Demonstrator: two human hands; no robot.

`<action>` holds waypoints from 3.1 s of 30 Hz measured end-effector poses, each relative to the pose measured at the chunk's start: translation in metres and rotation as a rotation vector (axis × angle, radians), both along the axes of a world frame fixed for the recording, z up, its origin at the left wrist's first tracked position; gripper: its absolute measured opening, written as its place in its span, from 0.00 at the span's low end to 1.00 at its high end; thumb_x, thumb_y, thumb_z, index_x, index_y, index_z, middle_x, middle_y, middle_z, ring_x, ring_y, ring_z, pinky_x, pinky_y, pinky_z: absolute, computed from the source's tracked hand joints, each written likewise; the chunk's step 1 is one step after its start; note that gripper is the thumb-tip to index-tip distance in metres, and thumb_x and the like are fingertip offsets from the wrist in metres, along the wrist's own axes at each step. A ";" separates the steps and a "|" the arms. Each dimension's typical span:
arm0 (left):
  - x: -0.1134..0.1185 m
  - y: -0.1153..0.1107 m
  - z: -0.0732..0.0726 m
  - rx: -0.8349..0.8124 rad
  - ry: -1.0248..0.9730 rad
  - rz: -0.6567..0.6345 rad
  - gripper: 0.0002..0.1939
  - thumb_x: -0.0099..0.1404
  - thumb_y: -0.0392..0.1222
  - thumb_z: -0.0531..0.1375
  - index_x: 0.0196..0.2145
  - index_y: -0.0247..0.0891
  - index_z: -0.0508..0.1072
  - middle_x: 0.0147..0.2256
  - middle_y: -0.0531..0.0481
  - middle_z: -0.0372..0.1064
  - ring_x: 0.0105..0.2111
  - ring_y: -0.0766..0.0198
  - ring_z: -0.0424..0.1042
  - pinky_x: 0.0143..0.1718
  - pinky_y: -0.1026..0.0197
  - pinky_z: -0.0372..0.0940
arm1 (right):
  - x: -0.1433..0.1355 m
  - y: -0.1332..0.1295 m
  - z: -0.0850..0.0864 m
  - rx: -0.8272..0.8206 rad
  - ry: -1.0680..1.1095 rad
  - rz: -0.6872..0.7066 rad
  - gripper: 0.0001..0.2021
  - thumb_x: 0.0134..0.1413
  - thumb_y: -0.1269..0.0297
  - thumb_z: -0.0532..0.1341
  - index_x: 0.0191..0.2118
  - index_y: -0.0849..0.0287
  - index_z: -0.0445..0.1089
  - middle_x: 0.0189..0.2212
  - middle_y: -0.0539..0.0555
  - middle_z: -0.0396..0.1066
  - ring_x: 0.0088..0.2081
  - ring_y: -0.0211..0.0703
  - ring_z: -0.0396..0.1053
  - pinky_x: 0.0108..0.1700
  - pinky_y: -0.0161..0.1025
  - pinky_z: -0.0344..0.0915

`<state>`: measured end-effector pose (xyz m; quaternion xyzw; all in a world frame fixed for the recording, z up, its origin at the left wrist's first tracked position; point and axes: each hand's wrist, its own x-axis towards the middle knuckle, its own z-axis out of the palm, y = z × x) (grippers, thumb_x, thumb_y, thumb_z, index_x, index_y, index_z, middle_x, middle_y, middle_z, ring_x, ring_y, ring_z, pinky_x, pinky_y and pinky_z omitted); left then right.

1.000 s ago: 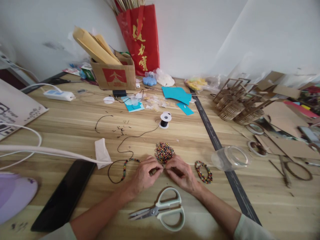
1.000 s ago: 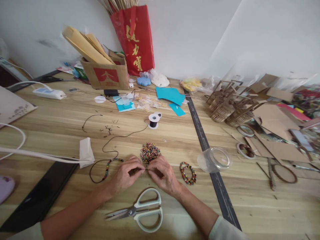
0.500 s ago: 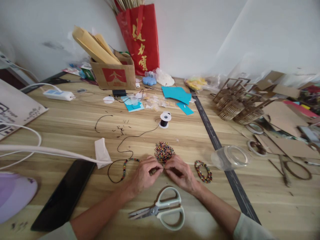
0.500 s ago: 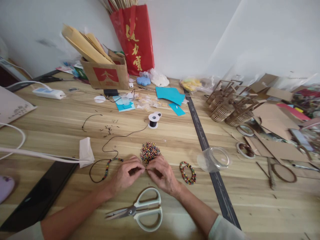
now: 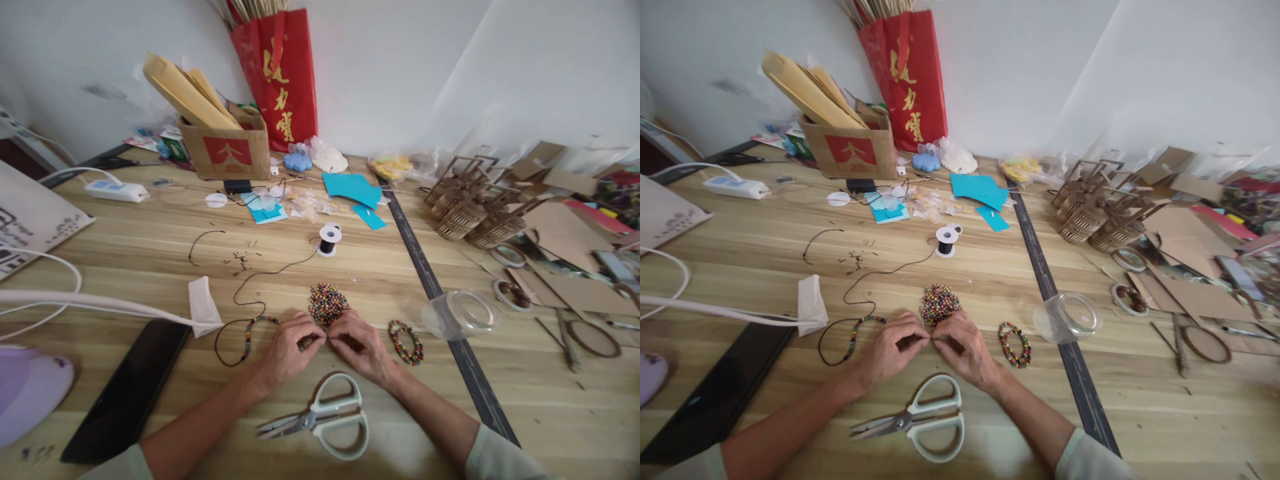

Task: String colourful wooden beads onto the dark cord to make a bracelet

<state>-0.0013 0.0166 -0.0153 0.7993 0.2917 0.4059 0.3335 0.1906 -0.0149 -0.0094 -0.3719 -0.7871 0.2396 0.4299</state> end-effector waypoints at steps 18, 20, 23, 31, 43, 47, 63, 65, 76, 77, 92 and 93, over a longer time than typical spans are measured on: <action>0.000 0.000 0.000 0.000 0.021 -0.006 0.04 0.60 0.29 0.63 0.28 0.34 0.76 0.26 0.47 0.74 0.31 0.61 0.70 0.34 0.60 0.66 | 0.000 0.000 -0.002 0.003 0.002 0.015 0.03 0.61 0.70 0.59 0.39 0.57 0.70 0.32 0.55 0.72 0.36 0.44 0.69 0.41 0.43 0.65; 0.000 0.000 0.002 0.002 0.027 -0.011 0.04 0.60 0.29 0.62 0.29 0.34 0.76 0.27 0.47 0.74 0.31 0.61 0.71 0.34 0.60 0.66 | 0.000 0.000 -0.003 0.007 0.008 0.007 0.02 0.61 0.69 0.60 0.39 0.58 0.70 0.32 0.55 0.72 0.36 0.44 0.69 0.41 0.43 0.65; -0.001 0.000 0.003 0.022 0.032 -0.030 0.06 0.61 0.29 0.60 0.31 0.34 0.77 0.27 0.46 0.75 0.31 0.61 0.71 0.35 0.59 0.67 | 0.001 0.000 -0.003 0.005 0.002 -0.003 0.02 0.61 0.69 0.59 0.39 0.58 0.70 0.33 0.55 0.72 0.36 0.44 0.69 0.41 0.43 0.65; -0.002 0.000 0.002 -0.005 0.012 -0.019 0.08 0.61 0.28 0.59 0.34 0.35 0.77 0.30 0.45 0.76 0.33 0.60 0.72 0.35 0.59 0.68 | 0.002 0.000 -0.005 0.015 0.001 -0.014 0.03 0.61 0.70 0.59 0.39 0.57 0.70 0.33 0.55 0.72 0.36 0.44 0.69 0.41 0.43 0.65; -0.003 -0.002 0.002 -0.100 0.051 0.009 0.10 0.60 0.28 0.61 0.38 0.35 0.76 0.32 0.47 0.75 0.33 0.62 0.74 0.37 0.61 0.70 | 0.002 -0.001 -0.004 -0.010 0.020 -0.008 0.04 0.62 0.65 0.60 0.38 0.58 0.71 0.31 0.55 0.74 0.35 0.44 0.69 0.39 0.42 0.66; -0.003 -0.002 -0.001 -0.104 0.044 0.014 0.10 0.59 0.28 0.61 0.39 0.37 0.76 0.33 0.47 0.75 0.34 0.62 0.75 0.37 0.61 0.70 | 0.003 -0.001 -0.004 -0.008 0.026 -0.005 0.06 0.63 0.63 0.60 0.39 0.58 0.72 0.30 0.55 0.75 0.34 0.43 0.71 0.40 0.42 0.67; -0.003 -0.002 -0.004 -0.121 0.027 0.010 0.12 0.59 0.27 0.61 0.40 0.36 0.76 0.32 0.47 0.74 0.33 0.62 0.75 0.36 0.62 0.70 | 0.002 -0.002 -0.002 0.009 0.060 -0.005 0.05 0.63 0.65 0.61 0.39 0.58 0.73 0.30 0.55 0.76 0.34 0.44 0.72 0.39 0.41 0.68; -0.003 -0.002 -0.004 -0.122 0.033 0.012 0.12 0.58 0.27 0.61 0.40 0.36 0.76 0.32 0.48 0.75 0.33 0.62 0.75 0.36 0.62 0.70 | 0.002 -0.002 -0.003 0.011 0.049 -0.005 0.05 0.63 0.65 0.60 0.40 0.58 0.73 0.31 0.55 0.76 0.35 0.44 0.72 0.39 0.42 0.69; -0.003 -0.002 -0.004 -0.129 0.055 0.021 0.12 0.58 0.27 0.61 0.40 0.37 0.76 0.33 0.48 0.74 0.33 0.62 0.75 0.37 0.61 0.70 | 0.002 -0.003 -0.008 0.009 0.058 0.016 0.05 0.63 0.67 0.60 0.40 0.57 0.74 0.32 0.56 0.77 0.37 0.45 0.73 0.45 0.44 0.71; -0.003 -0.002 -0.004 -0.129 0.057 0.023 0.12 0.58 0.27 0.61 0.40 0.37 0.76 0.33 0.48 0.74 0.33 0.62 0.75 0.37 0.61 0.70 | 0.002 -0.004 -0.007 0.013 0.060 0.021 0.05 0.63 0.67 0.60 0.40 0.57 0.74 0.32 0.56 0.77 0.37 0.45 0.73 0.45 0.44 0.71; -0.002 -0.002 0.000 -0.097 0.001 -0.022 0.07 0.58 0.27 0.64 0.34 0.34 0.78 0.30 0.47 0.75 0.33 0.62 0.73 0.35 0.62 0.68 | 0.001 -0.005 -0.003 -0.032 0.082 0.023 0.04 0.63 0.67 0.60 0.38 0.58 0.72 0.31 0.55 0.74 0.34 0.42 0.71 0.38 0.39 0.70; -0.002 -0.002 0.000 -0.095 -0.002 -0.022 0.07 0.57 0.27 0.64 0.33 0.34 0.78 0.30 0.47 0.75 0.33 0.62 0.73 0.35 0.62 0.68 | 0.001 -0.005 -0.003 -0.029 0.083 0.022 0.04 0.63 0.67 0.60 0.38 0.58 0.72 0.31 0.55 0.74 0.34 0.41 0.71 0.38 0.39 0.70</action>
